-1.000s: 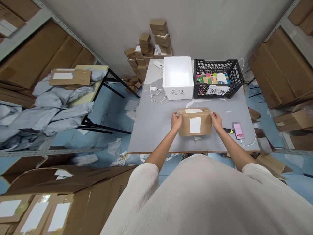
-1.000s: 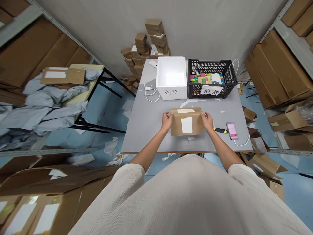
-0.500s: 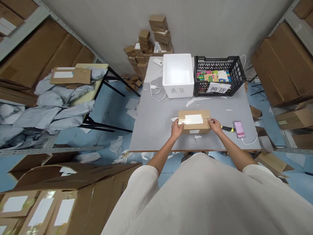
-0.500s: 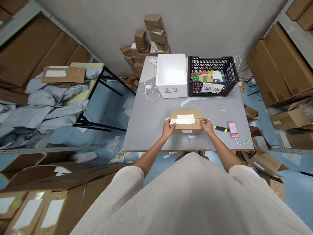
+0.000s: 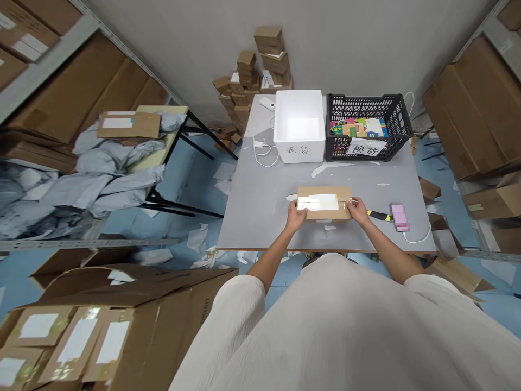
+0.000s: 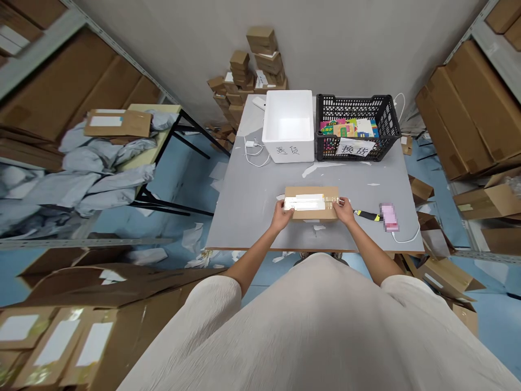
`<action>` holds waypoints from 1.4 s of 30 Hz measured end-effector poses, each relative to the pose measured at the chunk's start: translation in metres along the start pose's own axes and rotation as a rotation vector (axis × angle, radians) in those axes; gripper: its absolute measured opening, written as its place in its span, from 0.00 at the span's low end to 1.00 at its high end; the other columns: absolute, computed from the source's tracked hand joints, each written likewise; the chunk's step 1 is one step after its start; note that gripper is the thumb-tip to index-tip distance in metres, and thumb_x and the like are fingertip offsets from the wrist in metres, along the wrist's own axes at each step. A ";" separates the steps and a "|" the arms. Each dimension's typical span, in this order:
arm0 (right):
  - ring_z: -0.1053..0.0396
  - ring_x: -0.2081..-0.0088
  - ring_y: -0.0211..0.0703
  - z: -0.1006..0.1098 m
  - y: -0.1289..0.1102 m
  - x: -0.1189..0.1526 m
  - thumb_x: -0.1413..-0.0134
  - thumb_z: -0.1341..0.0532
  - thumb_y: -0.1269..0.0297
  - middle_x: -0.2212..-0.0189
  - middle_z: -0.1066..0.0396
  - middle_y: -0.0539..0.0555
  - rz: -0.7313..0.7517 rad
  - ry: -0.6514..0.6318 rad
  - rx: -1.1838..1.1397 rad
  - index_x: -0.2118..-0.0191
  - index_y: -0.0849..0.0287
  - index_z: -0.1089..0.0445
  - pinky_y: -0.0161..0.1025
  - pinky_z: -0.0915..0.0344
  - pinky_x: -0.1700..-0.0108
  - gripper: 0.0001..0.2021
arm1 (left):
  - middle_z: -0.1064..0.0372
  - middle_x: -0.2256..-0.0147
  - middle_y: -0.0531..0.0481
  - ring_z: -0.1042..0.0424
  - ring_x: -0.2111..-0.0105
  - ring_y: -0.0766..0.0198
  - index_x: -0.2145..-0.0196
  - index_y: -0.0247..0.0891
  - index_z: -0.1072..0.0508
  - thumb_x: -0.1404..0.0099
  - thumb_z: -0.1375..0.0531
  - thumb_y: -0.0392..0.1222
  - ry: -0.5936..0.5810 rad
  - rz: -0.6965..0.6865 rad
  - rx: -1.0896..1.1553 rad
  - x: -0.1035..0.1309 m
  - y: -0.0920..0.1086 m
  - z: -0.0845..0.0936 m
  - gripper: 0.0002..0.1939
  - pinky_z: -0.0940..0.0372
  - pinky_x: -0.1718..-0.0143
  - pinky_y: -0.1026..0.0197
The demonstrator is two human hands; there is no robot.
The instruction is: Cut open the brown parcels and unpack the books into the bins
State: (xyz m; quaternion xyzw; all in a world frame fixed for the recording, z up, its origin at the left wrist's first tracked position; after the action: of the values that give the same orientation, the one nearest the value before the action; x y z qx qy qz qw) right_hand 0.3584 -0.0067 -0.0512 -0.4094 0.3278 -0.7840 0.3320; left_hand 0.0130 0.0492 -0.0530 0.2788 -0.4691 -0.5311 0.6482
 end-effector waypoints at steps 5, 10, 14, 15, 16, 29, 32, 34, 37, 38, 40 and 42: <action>0.23 0.39 0.54 -0.002 -0.012 -0.005 0.41 0.34 0.53 0.37 0.22 0.62 0.072 -0.108 -0.070 0.35 0.55 0.26 0.52 0.30 0.33 0.29 | 0.34 0.29 0.39 0.32 0.29 0.48 0.17 0.48 0.56 0.41 0.31 0.36 -0.099 0.025 0.090 -0.020 0.020 -0.006 0.61 0.36 0.29 0.49; 0.23 0.38 0.53 0.006 -0.023 -0.006 0.46 0.30 0.52 0.36 0.23 0.64 0.167 -0.160 -0.237 0.33 0.55 0.32 0.51 0.30 0.33 0.36 | 0.33 0.30 0.42 0.32 0.30 0.54 0.18 0.49 0.52 0.32 0.34 0.43 0.030 -0.053 0.126 -0.033 0.049 0.003 0.51 0.35 0.30 0.54; 0.24 0.39 0.55 0.014 -0.015 -0.002 0.44 0.31 0.39 0.38 0.22 0.64 0.163 -0.090 -0.220 0.37 0.54 0.31 0.52 0.29 0.35 0.35 | 0.29 0.36 0.40 0.27 0.36 0.52 0.22 0.44 0.43 0.26 0.37 0.54 0.068 0.005 0.053 -0.028 0.043 0.005 0.41 0.34 0.33 0.53; 0.24 0.40 0.55 0.017 -0.011 0.000 0.41 0.34 0.34 0.40 0.21 0.64 0.138 -0.054 -0.178 0.38 0.54 0.31 0.52 0.29 0.36 0.35 | 0.28 0.38 0.39 0.26 0.38 0.52 0.23 0.43 0.41 0.25 0.38 0.57 0.067 0.027 0.033 -0.025 0.039 0.005 0.39 0.34 0.34 0.53; 0.24 0.41 0.56 0.019 -0.007 0.001 0.40 0.37 0.31 0.42 0.20 0.62 0.107 -0.020 -0.125 0.39 0.53 0.30 0.52 0.29 0.37 0.35 | 0.27 0.40 0.39 0.26 0.39 0.52 0.25 0.42 0.39 0.23 0.40 0.59 0.066 0.051 0.013 -0.022 0.033 0.005 0.36 0.34 0.35 0.53; 0.20 0.47 0.57 0.014 0.022 0.003 0.39 0.34 0.50 0.49 0.16 0.61 -0.067 -0.070 0.193 0.50 0.57 0.21 0.48 0.27 0.42 0.18 | 0.20 0.42 0.36 0.20 0.44 0.47 0.43 0.39 0.24 0.29 0.34 0.50 -0.110 0.165 -0.092 -0.013 -0.016 -0.014 0.20 0.29 0.42 0.50; 0.20 0.47 0.53 0.011 0.025 0.003 0.45 0.33 0.58 0.43 0.18 0.59 -0.057 -0.090 0.102 0.39 0.57 0.24 0.49 0.26 0.41 0.27 | 0.21 0.41 0.35 0.20 0.44 0.47 0.39 0.39 0.27 0.30 0.32 0.49 -0.108 0.160 -0.063 -0.013 -0.021 -0.020 0.26 0.28 0.41 0.49; 0.19 0.46 0.53 0.010 0.024 0.002 0.48 0.33 0.61 0.41 0.19 0.60 -0.059 -0.097 0.041 0.35 0.57 0.26 0.50 0.25 0.41 0.32 | 0.22 0.41 0.36 0.20 0.44 0.49 0.34 0.40 0.30 0.31 0.31 0.49 -0.106 0.191 -0.044 -0.013 -0.025 -0.022 0.31 0.28 0.41 0.49; 0.20 0.46 0.53 0.008 0.018 0.003 0.51 0.32 0.64 0.42 0.18 0.61 -0.035 -0.112 -0.015 0.35 0.58 0.26 0.50 0.24 0.40 0.34 | 0.26 0.37 0.34 0.21 0.41 0.50 0.31 0.40 0.33 0.33 0.28 0.50 -0.059 0.243 -0.051 -0.014 -0.029 -0.018 0.37 0.29 0.40 0.51; 0.20 0.46 0.54 0.006 0.016 0.004 0.51 0.33 0.64 0.42 0.18 0.61 -0.021 -0.123 -0.022 0.36 0.57 0.25 0.51 0.24 0.41 0.33 | 0.29 0.35 0.33 0.23 0.39 0.49 0.30 0.40 0.34 0.34 0.27 0.50 -0.038 0.248 -0.057 -0.014 -0.029 -0.016 0.40 0.30 0.39 0.51; 0.21 0.46 0.54 0.002 0.012 0.007 0.51 0.33 0.63 0.42 0.18 0.60 0.001 -0.136 -0.025 0.37 0.56 0.24 0.51 0.24 0.41 0.32 | 0.32 0.31 0.33 0.26 0.35 0.49 0.26 0.41 0.37 0.35 0.27 0.50 -0.038 0.226 -0.031 -0.013 -0.025 -0.016 0.44 0.31 0.36 0.51; 0.20 0.47 0.54 0.000 0.012 0.010 0.49 0.34 0.61 0.42 0.18 0.59 -0.014 -0.116 -0.033 0.36 0.54 0.25 0.51 0.24 0.41 0.32 | 0.32 0.30 0.35 0.26 0.34 0.50 0.21 0.45 0.45 0.32 0.29 0.49 -0.094 0.184 0.045 -0.011 -0.017 -0.022 0.49 0.31 0.35 0.51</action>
State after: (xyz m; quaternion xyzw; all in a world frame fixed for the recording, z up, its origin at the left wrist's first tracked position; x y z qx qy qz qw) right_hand 0.3576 -0.0213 -0.0567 -0.4618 0.3182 -0.7558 0.3381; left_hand 0.0257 0.0516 -0.0798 0.2238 -0.5346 -0.4711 0.6650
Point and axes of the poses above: each hand's wrist, its own x-axis away from the middle knuckle, its own z-axis out of the back of the hand, y = z × x, the point moved 8 cm from there along -x, towards the middle knuckle
